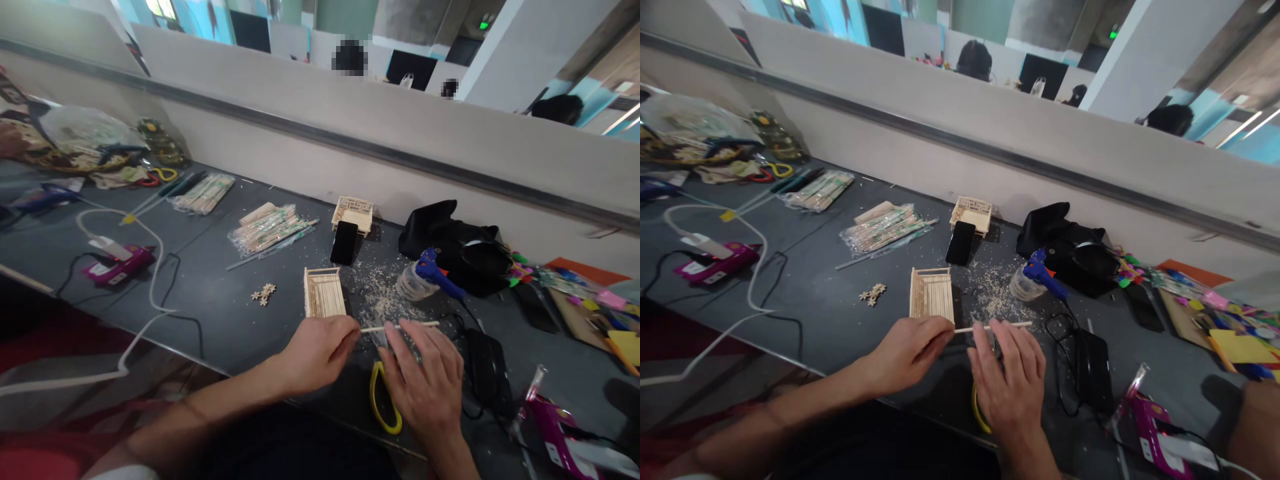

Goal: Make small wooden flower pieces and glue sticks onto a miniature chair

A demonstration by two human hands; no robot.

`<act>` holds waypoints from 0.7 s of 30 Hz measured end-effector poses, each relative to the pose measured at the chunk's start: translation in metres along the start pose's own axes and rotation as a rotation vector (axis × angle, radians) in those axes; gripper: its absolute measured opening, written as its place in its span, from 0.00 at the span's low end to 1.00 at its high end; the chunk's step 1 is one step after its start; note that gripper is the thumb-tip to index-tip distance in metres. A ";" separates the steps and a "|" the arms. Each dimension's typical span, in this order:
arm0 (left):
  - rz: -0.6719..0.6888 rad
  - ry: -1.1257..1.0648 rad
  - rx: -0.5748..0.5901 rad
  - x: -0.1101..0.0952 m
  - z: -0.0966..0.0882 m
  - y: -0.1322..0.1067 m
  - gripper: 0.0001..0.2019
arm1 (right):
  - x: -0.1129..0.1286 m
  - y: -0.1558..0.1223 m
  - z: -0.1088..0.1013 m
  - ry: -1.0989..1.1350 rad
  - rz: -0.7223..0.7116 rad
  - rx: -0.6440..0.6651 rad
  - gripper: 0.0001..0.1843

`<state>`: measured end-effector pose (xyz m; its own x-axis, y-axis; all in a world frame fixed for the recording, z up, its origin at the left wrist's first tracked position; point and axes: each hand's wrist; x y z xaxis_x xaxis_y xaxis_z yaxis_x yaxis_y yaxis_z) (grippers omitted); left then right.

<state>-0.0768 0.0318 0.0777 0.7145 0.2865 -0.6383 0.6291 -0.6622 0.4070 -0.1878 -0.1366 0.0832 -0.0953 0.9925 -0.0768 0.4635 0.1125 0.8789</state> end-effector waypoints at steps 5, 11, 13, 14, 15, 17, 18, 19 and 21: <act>0.192 0.134 -0.023 0.002 0.001 -0.003 0.14 | -0.006 0.011 0.017 0.170 -0.051 0.109 0.12; 0.273 0.224 -0.168 0.004 0.008 -0.007 0.13 | 0.000 0.005 0.015 0.167 0.028 0.102 0.13; 0.292 0.223 -0.223 0.001 0.010 -0.009 0.13 | 0.005 0.005 0.013 0.140 0.034 0.092 0.13; 0.300 0.227 -0.243 0.000 0.011 -0.009 0.12 | 0.007 0.005 0.013 0.124 0.034 0.086 0.13; 0.303 0.233 -0.259 -0.001 0.012 -0.010 0.12 | 0.008 0.005 0.012 0.104 0.031 0.081 0.13; 0.293 0.244 -0.283 -0.002 0.013 -0.010 0.11 | 0.011 0.005 0.012 0.054 0.023 0.067 0.12; 0.279 0.237 -0.287 -0.002 0.013 -0.010 0.12 | 0.012 0.005 0.012 0.033 0.021 0.059 0.11; 0.270 0.209 -0.275 -0.001 0.011 -0.010 0.12 | 0.012 0.005 0.011 0.027 0.022 0.058 0.11; 0.271 0.086 -0.196 0.001 0.004 -0.009 0.13 | 0.011 0.006 0.007 0.095 0.026 0.076 0.13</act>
Point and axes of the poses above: each hand's wrist, its own y-axis towards the middle knuckle, its own z-axis out of the palm, x = y × z, and after that the axes turned 14 degrees about -x, right-handed
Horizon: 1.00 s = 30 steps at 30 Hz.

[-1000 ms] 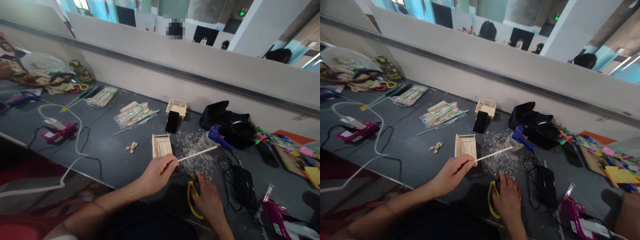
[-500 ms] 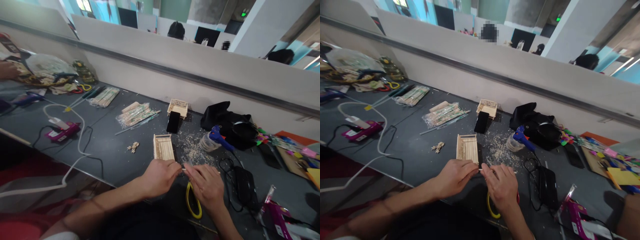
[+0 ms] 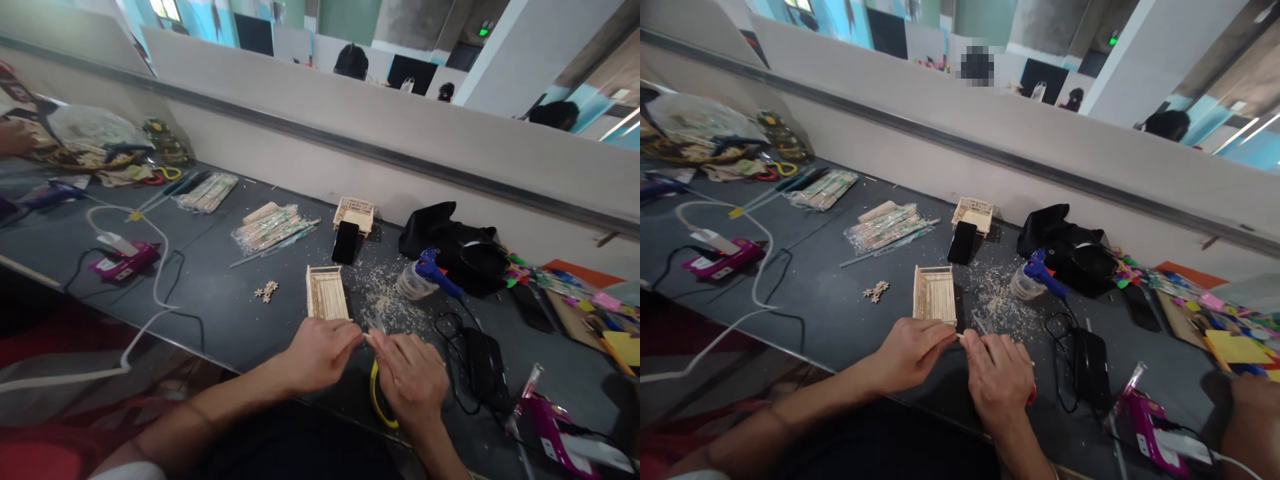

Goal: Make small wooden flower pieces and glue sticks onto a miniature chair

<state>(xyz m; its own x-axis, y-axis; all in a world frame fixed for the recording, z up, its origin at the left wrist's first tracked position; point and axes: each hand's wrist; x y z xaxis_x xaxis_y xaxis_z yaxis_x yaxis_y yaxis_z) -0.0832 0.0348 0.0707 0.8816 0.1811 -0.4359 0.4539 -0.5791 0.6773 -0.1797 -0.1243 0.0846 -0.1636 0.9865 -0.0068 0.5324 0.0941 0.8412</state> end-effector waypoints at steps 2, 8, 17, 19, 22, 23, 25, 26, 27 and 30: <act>0.046 -0.222 0.119 0.002 -0.009 0.002 0.12 | -0.001 0.001 -0.006 0.136 -0.013 0.039 0.15; -0.194 -0.692 0.098 0.005 -0.037 -0.001 0.13 | -0.021 -0.005 -0.016 0.014 -0.084 0.049 0.18; -0.964 -1.037 0.120 0.006 -0.027 -0.020 0.10 | -0.081 -0.063 0.028 -0.196 0.032 0.076 0.24; -0.979 -1.001 0.111 0.005 -0.021 -0.024 0.14 | -0.072 -0.062 0.028 -0.173 0.071 -0.020 0.18; -0.907 -0.881 0.132 0.001 -0.013 -0.030 0.22 | -0.040 -0.050 0.021 0.019 0.069 -0.110 0.10; -0.874 -0.830 0.144 0.000 -0.010 -0.032 0.24 | -0.027 -0.046 0.018 0.093 0.041 -0.105 0.10; -0.820 -0.742 0.170 -0.005 -0.003 -0.039 0.26 | -0.003 -0.043 0.014 0.214 -0.045 -0.067 0.11; -0.799 -0.714 0.187 -0.007 0.001 -0.042 0.26 | 0.006 -0.044 0.014 0.251 -0.078 -0.044 0.12; -0.781 -0.698 0.207 -0.009 0.004 -0.046 0.26 | 0.014 -0.046 0.014 0.269 -0.092 -0.026 0.13; -0.707 -0.588 0.269 -0.011 0.010 -0.055 0.25 | 0.021 -0.054 0.018 0.297 -0.071 0.012 0.15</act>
Point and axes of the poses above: each hand's wrist, its own y-axis towards the middle knuckle, its own z-axis out of the palm, x = y × z, and after that the axes turned 14 degrees about -x, right-handed
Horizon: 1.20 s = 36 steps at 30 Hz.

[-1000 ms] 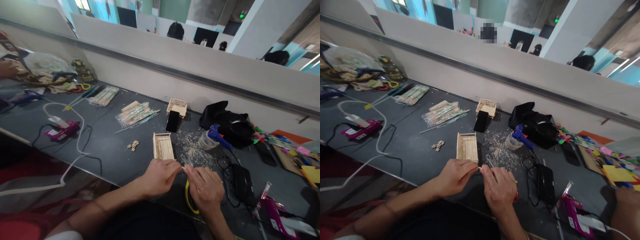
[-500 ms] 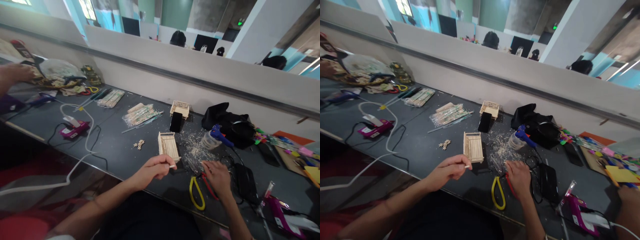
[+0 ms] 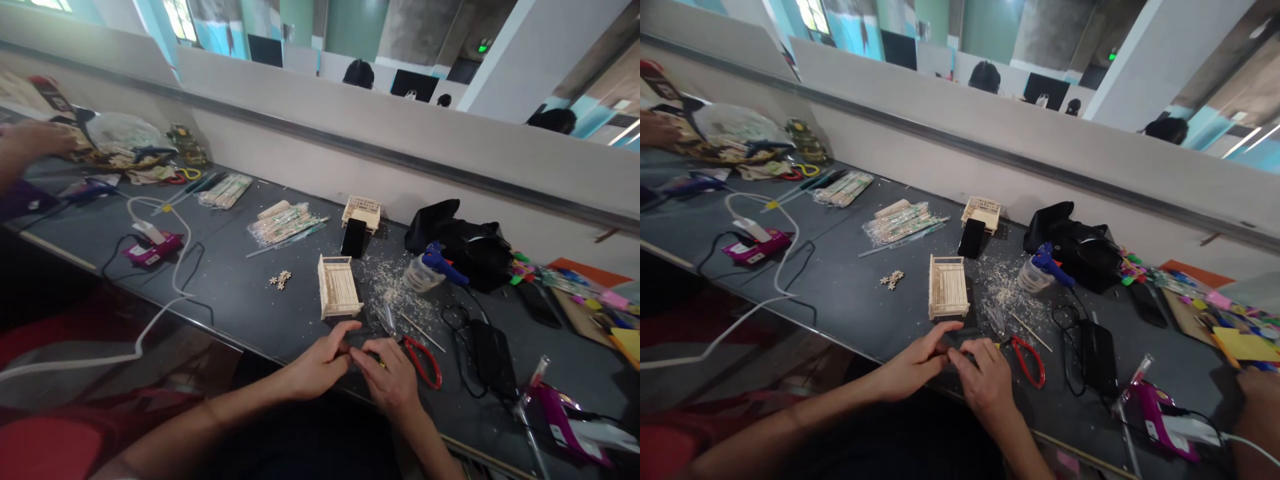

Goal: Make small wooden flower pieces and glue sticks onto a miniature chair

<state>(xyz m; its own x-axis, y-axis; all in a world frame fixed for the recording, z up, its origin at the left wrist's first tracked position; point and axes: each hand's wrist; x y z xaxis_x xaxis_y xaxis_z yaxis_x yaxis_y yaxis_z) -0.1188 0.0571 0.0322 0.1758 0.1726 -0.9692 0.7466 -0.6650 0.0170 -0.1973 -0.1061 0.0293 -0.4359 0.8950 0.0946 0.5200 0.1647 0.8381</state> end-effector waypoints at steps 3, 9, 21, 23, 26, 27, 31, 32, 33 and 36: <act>0.195 0.316 -0.128 0.003 -0.010 0.001 0.23 | -0.008 -0.006 0.001 -0.018 0.080 0.001 0.15; 0.541 0.790 -0.379 0.004 -0.048 0.031 0.20 | -0.028 -0.003 0.008 -0.138 0.135 -0.008 0.13; 0.476 0.731 -0.100 -0.023 -0.069 0.086 0.08 | -0.040 0.043 0.016 -0.194 0.043 -0.030 0.12; 0.423 0.644 -0.045 -0.034 -0.076 0.096 0.07 | -0.041 0.055 0.014 -0.189 0.023 -0.023 0.12; 0.294 0.479 0.045 -0.045 -0.088 0.109 0.06 | -0.042 0.068 0.015 -0.200 -0.001 0.005 0.12; 0.252 0.442 0.066 -0.048 -0.091 0.113 0.06 | -0.043 0.071 0.017 -0.209 -0.004 0.016 0.12; 0.170 0.359 0.166 -0.053 -0.101 0.125 0.07 | -0.049 0.079 0.023 -0.239 0.013 0.051 0.11; 0.161 0.347 0.182 -0.053 -0.102 0.127 0.07 | -0.052 0.081 0.024 -0.236 0.016 0.054 0.10; 0.153 0.341 0.195 -0.053 -0.103 0.128 0.07 | -0.054 0.082 0.025 -0.228 0.017 0.059 0.10; 0.146 0.337 0.212 -0.052 -0.106 0.133 0.07 | -0.059 0.087 0.027 -0.200 0.028 0.079 0.10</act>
Point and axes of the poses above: each hand's wrist, its own y-axis towards the middle knuckle, its own z-axis out of the palm, x = y × z, and after that the axes turned 14 degrees about -x, right-handed
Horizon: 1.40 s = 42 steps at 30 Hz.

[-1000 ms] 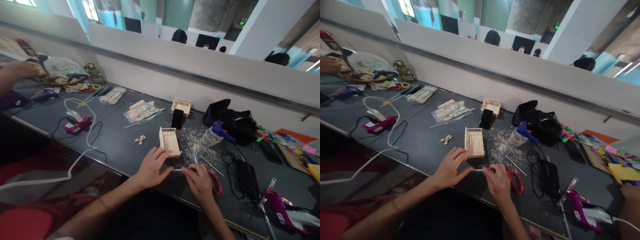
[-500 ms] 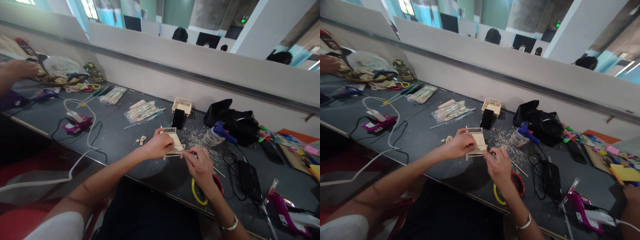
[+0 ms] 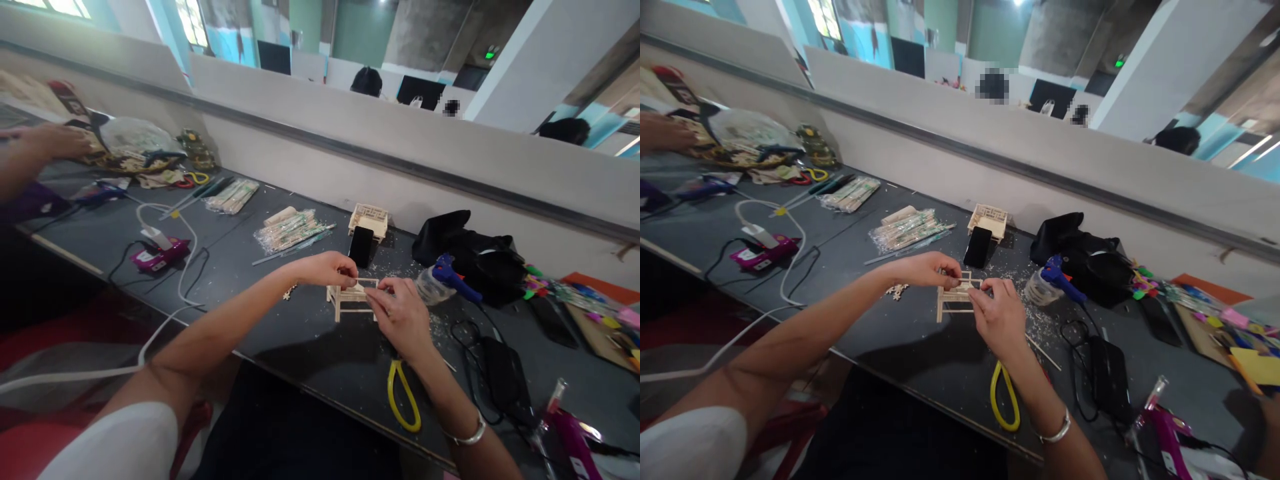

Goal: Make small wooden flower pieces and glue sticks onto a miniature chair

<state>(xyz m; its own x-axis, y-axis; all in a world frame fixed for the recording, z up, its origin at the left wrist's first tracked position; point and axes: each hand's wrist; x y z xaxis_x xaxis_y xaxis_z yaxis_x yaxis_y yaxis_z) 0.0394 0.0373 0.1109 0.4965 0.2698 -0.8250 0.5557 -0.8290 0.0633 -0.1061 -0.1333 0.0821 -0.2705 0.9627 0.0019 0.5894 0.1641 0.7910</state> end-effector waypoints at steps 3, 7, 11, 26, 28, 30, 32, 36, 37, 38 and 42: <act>0.027 -0.001 0.002 0.004 -0.001 0.002 0.09 | -0.004 0.006 0.000 0.017 0.008 0.039 0.10; 0.026 -0.022 0.012 0.007 -0.002 0.005 0.09 | -0.007 0.013 0.000 0.026 0.009 0.083 0.10; -0.011 -0.057 0.024 0.008 -0.002 0.007 0.09 | -0.008 0.016 0.003 0.042 0.031 0.087 0.10; -0.047 -0.142 0.079 0.010 0.001 0.010 0.08 | -0.013 0.018 0.008 0.147 0.125 0.180 0.11; -0.050 -0.165 0.083 0.012 0.001 0.011 0.08 | -0.013 0.018 0.008 0.150 0.130 0.179 0.10; -0.053 -0.192 0.091 0.013 0.001 0.012 0.08 | -0.013 0.018 0.009 0.151 0.135 0.174 0.10; -0.059 -0.215 0.098 0.014 0.000 0.012 0.08 | -0.014 0.019 0.010 0.155 0.136 0.168 0.10; -0.063 -0.260 0.112 0.016 -0.002 0.012 0.08 | -0.016 0.019 0.012 0.160 0.142 0.162 0.10; -0.064 -0.270 0.116 0.016 -0.002 0.012 0.08 | -0.016 0.019 0.013 0.160 0.143 0.160 0.10; -0.068 -0.278 0.118 0.016 -0.002 0.012 0.08 | -0.017 0.019 0.013 0.161 0.143 0.158 0.10; -0.090 -0.276 0.111 0.016 -0.003 0.013 0.10 | -0.018 0.019 0.015 0.167 0.145 0.156 0.10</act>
<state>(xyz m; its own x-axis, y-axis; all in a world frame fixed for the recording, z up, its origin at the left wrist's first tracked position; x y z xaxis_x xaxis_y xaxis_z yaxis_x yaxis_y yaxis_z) 0.0562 0.0325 0.1002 0.2401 0.2143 -0.9468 0.5060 -0.8600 -0.0663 -0.0788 -0.1443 0.0883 -0.2888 0.9319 0.2195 0.7377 0.0705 0.6714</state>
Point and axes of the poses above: each hand's wrist, its own y-axis towards the middle knuckle, its own z-axis out of the palm, x = y × z, and after that the axes turned 14 degrees about -x, right-handed
